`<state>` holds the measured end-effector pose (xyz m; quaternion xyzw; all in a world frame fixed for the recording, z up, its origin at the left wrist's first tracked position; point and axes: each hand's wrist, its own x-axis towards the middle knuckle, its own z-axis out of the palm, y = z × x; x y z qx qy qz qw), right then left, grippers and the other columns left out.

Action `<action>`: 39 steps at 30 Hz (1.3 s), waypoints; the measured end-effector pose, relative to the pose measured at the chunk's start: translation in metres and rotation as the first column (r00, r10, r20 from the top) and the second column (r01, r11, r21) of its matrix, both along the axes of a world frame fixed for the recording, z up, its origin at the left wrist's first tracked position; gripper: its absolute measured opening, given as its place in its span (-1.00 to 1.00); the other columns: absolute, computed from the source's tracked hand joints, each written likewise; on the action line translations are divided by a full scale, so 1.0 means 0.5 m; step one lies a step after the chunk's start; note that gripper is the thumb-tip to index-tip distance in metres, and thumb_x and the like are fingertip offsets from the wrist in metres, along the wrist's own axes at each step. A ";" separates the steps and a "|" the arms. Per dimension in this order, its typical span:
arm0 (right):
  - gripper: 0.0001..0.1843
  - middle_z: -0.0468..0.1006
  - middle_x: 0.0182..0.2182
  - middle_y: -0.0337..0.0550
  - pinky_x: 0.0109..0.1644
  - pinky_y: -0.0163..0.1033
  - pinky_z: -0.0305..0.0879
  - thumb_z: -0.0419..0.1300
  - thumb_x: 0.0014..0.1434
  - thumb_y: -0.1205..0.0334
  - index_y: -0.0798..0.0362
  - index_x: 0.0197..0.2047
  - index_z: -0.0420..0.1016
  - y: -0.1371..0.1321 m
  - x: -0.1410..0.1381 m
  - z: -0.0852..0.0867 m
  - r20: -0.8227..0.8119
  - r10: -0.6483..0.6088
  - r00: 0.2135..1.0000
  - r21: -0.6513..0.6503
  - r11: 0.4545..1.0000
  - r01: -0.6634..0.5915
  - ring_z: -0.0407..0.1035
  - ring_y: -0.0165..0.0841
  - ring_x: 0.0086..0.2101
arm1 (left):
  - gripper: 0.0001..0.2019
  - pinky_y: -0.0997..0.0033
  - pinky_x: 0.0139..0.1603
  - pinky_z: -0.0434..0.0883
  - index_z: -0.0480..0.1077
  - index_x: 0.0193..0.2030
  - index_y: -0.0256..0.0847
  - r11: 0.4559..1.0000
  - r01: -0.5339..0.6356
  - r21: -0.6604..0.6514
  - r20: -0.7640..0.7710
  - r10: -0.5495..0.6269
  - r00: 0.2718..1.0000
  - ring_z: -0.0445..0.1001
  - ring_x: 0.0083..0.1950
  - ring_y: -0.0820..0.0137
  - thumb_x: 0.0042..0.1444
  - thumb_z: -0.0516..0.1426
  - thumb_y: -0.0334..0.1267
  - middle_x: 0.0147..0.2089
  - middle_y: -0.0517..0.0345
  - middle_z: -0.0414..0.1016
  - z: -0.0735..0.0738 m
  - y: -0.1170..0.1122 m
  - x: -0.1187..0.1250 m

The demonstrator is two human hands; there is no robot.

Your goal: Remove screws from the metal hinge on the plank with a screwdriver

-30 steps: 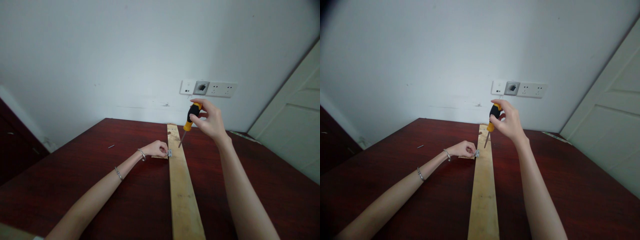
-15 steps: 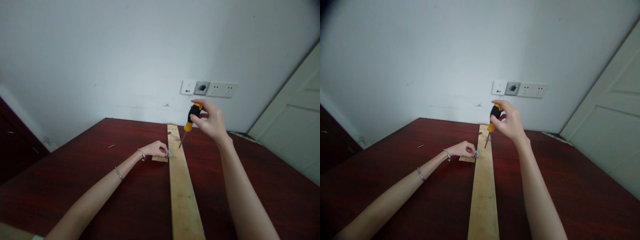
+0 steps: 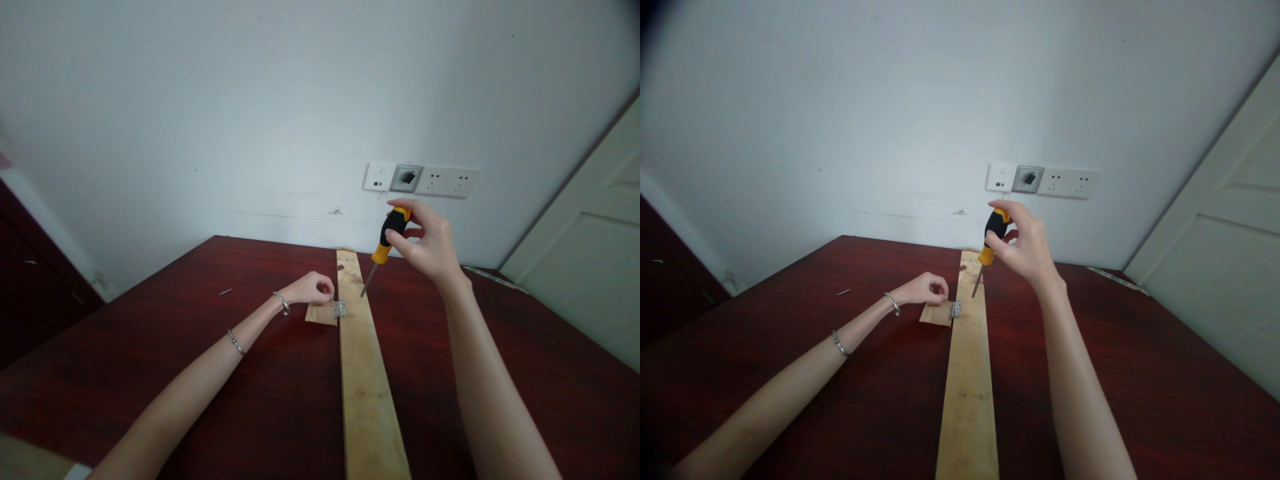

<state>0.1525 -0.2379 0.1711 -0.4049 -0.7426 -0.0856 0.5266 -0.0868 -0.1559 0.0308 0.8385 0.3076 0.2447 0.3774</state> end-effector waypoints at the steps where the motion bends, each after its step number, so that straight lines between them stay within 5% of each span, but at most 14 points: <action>1: -0.49 0.55 -0.10 -0.07 -0.39 -0.18 0.49 0.17 -0.05 0.32 -0.02 0.04 0.45 -0.002 0.001 0.001 0.001 -0.002 1.000 -0.001 1.000 0.002 0.45 -0.22 -0.24 | -0.89 0.57 -0.36 0.35 0.46 -0.36 -0.35 0.999 -0.028 -0.018 0.022 0.028 0.999 0.43 -0.34 0.50 -0.09 0.19 -0.39 -0.36 0.11 0.53 0.009 0.001 -0.008; 6: -0.48 0.55 -0.08 -0.08 -0.39 -0.17 0.50 0.17 -0.04 0.31 -0.03 0.06 0.44 -0.009 0.007 0.003 -0.008 -0.003 1.000 0.016 1.000 0.003 0.46 -0.21 -0.23 | -0.84 0.60 -0.53 0.36 0.37 -0.33 -0.33 0.988 -0.141 -0.068 0.050 0.145 0.988 0.47 -0.32 0.43 -0.05 0.16 -0.28 -0.32 0.07 0.52 0.053 0.013 -0.088; 12: -0.49 0.55 -0.11 -0.07 -0.43 -0.13 0.50 0.20 -0.05 0.31 -0.03 0.04 0.46 -0.004 0.010 0.004 -0.007 0.011 1.000 0.045 0.999 -0.010 0.46 -0.17 -0.24 | -0.72 0.59 -0.55 0.32 0.48 -0.26 -0.35 0.939 -0.341 0.051 -0.099 0.345 0.933 0.37 -0.41 0.49 -0.02 0.18 -0.15 -0.30 0.05 0.50 0.085 0.046 -0.276; 17: -0.51 0.56 -0.13 -0.04 -0.40 -0.16 0.51 0.21 -0.04 0.30 0.00 0.03 0.47 -0.006 0.003 0.006 -0.003 -0.002 1.000 0.013 1.000 0.002 0.46 -0.19 -0.24 | -0.78 0.59 -0.44 0.26 0.56 -0.35 -0.33 0.784 -0.590 0.192 -0.280 0.620 0.733 0.38 -0.41 0.48 -0.10 0.20 -0.22 -0.39 0.08 0.55 0.089 0.056 -0.451; 21: -0.52 0.56 -0.13 -0.02 -0.38 -0.19 0.53 0.22 -0.03 0.28 0.00 0.02 0.48 -0.008 0.000 0.007 -0.017 -0.005 1.000 -0.023 1.000 0.004 0.46 -0.20 -0.23 | -0.92 0.58 -0.41 0.22 0.54 -0.56 -0.28 0.692 -0.692 0.206 -0.390 0.707 0.591 0.38 -0.44 0.46 -0.25 0.21 -0.33 -0.57 0.16 0.48 0.068 0.035 -0.542; 30: -0.52 0.57 -0.13 0.00 -0.34 -0.11 0.56 0.25 -0.05 0.23 -0.02 0.02 0.51 0.001 0.005 0.003 -0.035 -0.029 0.999 -0.035 0.999 0.027 0.47 -0.18 -0.24 | -0.94 0.56 -0.47 0.18 0.48 -0.65 -0.27 0.665 -0.717 0.209 -0.434 0.720 0.542 0.33 -0.52 0.48 -0.25 0.21 -0.40 -0.64 0.19 0.40 0.015 -0.029 -0.568; 39: -0.52 0.57 -0.16 0.01 -0.32 -0.11 0.55 0.26 -0.04 0.20 -0.01 0.01 0.52 0.000 0.010 0.006 -0.036 -0.053 0.998 -0.061 0.997 0.050 0.45 -0.21 -0.29 | -0.92 0.52 -0.46 0.21 0.54 -0.56 -0.29 0.663 -0.712 0.233 -0.449 0.722 0.526 0.33 -0.54 0.48 -0.16 0.21 -0.37 -0.62 0.17 0.43 0.000 -0.033 -0.578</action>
